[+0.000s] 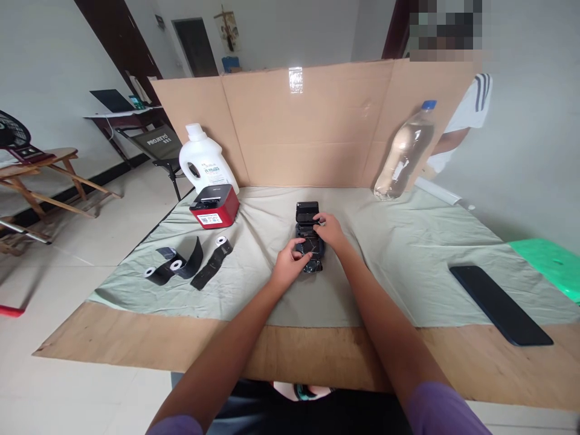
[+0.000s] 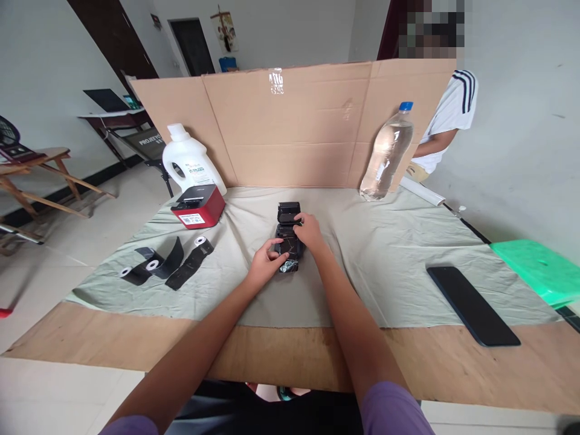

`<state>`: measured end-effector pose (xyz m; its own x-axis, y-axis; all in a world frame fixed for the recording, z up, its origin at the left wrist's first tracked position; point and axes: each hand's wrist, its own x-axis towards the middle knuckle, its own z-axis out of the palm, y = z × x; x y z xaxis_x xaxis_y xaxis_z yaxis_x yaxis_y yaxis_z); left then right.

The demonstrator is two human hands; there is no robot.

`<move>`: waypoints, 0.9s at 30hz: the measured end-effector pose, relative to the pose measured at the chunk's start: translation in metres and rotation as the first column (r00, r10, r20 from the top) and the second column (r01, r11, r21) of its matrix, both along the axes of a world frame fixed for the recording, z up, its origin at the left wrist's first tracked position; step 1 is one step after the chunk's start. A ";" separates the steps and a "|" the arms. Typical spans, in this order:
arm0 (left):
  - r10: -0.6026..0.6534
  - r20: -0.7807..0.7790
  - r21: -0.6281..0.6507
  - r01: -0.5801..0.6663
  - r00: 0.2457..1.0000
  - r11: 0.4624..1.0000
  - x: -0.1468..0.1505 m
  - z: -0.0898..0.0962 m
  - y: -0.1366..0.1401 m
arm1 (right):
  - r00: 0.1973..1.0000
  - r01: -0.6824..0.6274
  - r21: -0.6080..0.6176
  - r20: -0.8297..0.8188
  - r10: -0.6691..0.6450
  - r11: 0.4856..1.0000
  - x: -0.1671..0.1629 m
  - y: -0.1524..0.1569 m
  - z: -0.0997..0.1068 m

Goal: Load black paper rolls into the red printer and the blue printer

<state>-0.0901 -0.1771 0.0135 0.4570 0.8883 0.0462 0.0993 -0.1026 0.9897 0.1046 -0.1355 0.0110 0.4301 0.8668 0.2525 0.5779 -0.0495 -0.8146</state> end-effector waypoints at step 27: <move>-0.414 -0.079 0.010 0.416 0.907 0.909 -0.016 0.000 0.007 | 0.922 -0.252 -0.304 -0.363 0.133 0.919 0.005 -0.018 0.037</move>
<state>-0.1064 -0.1701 0.0139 0.7872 0.6164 0.0189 0.1143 -0.1759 0.9778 0.1099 -0.1540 0.0478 0.2525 0.9474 -0.1967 0.3067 -0.2711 -0.9124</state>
